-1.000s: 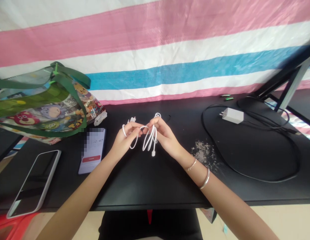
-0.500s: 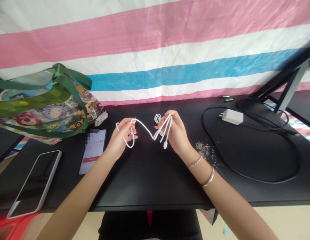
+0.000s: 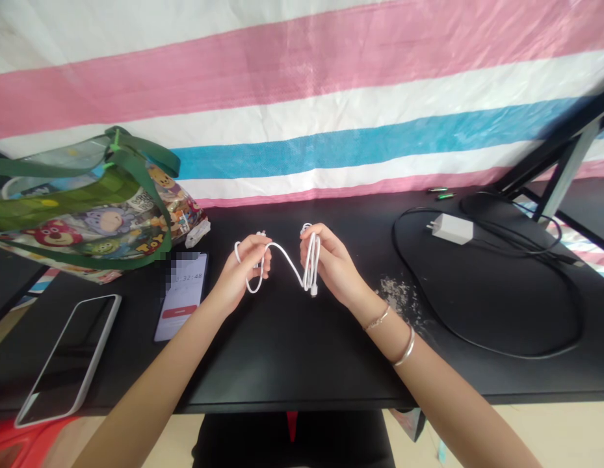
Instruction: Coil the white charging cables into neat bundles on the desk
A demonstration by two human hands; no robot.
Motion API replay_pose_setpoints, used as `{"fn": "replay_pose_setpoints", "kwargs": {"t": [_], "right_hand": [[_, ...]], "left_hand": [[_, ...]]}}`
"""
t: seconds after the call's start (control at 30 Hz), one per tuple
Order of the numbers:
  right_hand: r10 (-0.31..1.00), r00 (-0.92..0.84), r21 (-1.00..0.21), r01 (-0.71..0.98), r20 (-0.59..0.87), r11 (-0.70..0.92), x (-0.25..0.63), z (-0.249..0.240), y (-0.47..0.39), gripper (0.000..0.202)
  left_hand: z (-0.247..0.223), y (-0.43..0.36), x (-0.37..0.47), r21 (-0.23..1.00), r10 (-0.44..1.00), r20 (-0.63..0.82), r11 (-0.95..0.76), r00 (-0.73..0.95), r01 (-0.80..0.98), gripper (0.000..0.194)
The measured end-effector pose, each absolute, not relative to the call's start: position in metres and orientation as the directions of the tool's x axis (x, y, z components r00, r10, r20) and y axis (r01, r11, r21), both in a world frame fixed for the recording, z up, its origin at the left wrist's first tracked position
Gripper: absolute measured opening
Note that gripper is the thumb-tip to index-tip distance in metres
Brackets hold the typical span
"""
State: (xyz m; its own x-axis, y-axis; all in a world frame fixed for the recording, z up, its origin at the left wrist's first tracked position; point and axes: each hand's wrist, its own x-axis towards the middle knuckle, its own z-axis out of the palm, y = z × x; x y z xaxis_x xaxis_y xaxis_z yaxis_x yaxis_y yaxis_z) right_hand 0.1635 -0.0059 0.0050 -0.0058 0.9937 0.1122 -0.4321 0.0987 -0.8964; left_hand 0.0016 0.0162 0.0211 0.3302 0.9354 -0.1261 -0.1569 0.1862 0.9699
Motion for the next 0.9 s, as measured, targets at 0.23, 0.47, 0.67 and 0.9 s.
{"fn": "replay_pose_setpoints", "kwargs": {"t": [0.23, 0.47, 0.67, 0.9], "right_hand": [[0.997, -0.044, -0.902, -0.43, 0.064, 0.039, 0.1642, 0.0099, -0.008, 0.031], [0.995, -0.098, -0.919, -0.395, 0.037, -0.005, 0.1643, 0.0099, -0.0092, 0.031], [0.986, -0.162, -0.954, -0.3, 0.047, -0.004, 0.1642, 0.0069, -0.0099, 0.03], [0.973, -0.199, -0.981, -0.174, 0.121, 0.087, 0.1612, 0.0054, -0.0108, 0.03]], "left_hand": [[0.0193, 0.0167, 0.0006, 0.984, 0.902, -0.05, 0.118, 0.428, -0.133, 0.01], [0.0197, 0.0149, 0.0013, 1.0, 0.869, -0.005, 0.012, 0.494, -0.01, 0.007], [0.0195, 0.0156, -0.0003, 0.99, 0.876, 0.113, -0.138, 0.469, 0.02, 0.014], [0.0186, 0.015, 0.0007, 0.975, 0.862, 0.191, -0.22, 0.47, 0.008, 0.021]]}}
